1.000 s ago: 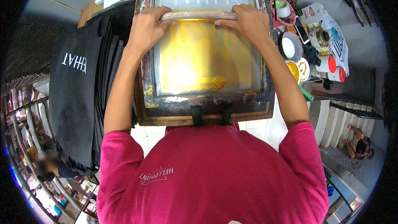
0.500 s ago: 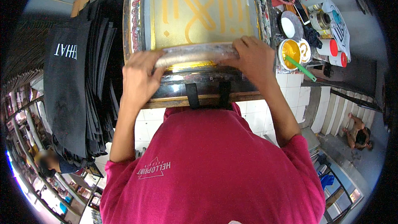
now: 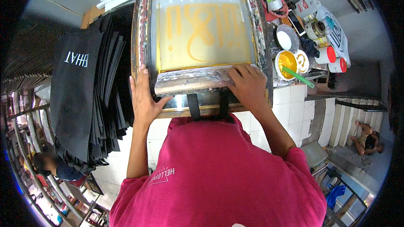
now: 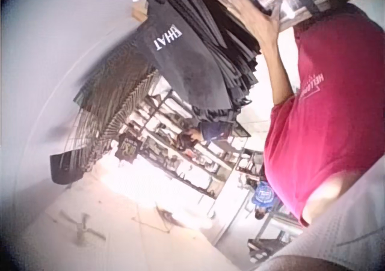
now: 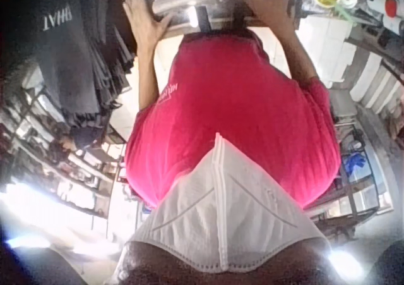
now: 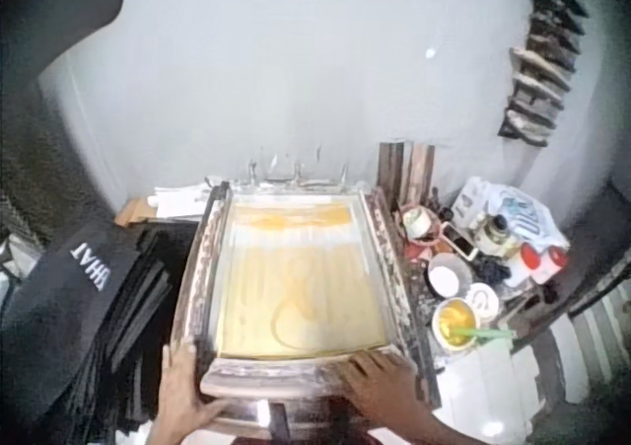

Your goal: The person performs screen printing on black tote bags by applying yellow ink through a mesh screen using a squeegee, then lifting the screen to reveal the printed logo. The person replaces the printed bag with a fresh one on the printing board and repeats the process.

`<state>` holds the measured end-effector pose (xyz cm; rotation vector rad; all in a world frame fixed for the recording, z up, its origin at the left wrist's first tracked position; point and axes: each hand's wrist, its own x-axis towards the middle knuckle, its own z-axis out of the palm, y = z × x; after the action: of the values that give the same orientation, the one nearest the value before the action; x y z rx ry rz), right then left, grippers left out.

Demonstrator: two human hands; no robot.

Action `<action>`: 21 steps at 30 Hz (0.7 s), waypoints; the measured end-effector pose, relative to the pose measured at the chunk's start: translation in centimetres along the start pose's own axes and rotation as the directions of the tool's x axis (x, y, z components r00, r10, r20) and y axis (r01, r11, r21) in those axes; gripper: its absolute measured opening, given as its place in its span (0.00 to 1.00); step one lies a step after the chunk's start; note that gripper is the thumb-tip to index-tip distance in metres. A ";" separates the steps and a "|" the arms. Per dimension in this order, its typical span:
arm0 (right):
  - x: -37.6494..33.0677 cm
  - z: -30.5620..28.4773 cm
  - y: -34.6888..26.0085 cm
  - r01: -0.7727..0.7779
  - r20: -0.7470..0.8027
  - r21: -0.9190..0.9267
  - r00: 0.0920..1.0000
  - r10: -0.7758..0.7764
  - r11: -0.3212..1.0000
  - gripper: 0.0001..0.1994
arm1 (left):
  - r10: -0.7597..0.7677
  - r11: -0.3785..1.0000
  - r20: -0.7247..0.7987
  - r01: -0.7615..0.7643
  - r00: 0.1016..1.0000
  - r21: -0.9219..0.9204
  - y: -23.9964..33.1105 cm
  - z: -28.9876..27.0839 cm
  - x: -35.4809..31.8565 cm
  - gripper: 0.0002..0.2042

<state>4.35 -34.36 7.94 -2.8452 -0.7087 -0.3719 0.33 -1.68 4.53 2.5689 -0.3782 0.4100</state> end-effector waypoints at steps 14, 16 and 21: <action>13.1 -16.5 1.6 0.066 -0.610 -0.247 0.764 -0.208 0.967 0.10 | 0.065 0.989 -0.617 -0.132 0.784 -0.064 4.3 -12.4 12.1 0.62; 16.3 -19.0 2.0 -0.114 -0.565 -0.297 0.822 -0.078 0.948 0.17 | 0.017 0.947 -0.765 -0.256 0.644 -0.194 4.4 -12.0 15.0 0.48; 22.6 -26.2 2.5 -0.026 -0.501 -0.088 0.865 -0.021 0.996 0.21 | -0.530 0.840 -0.160 0.488 0.833 -0.238 -1.3 -6.5 17.0 0.27</action>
<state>19.70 -32.92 38.97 -2.6391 -0.5864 -1.1194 14.94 -0.37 15.41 2.2844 0.3403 0.4253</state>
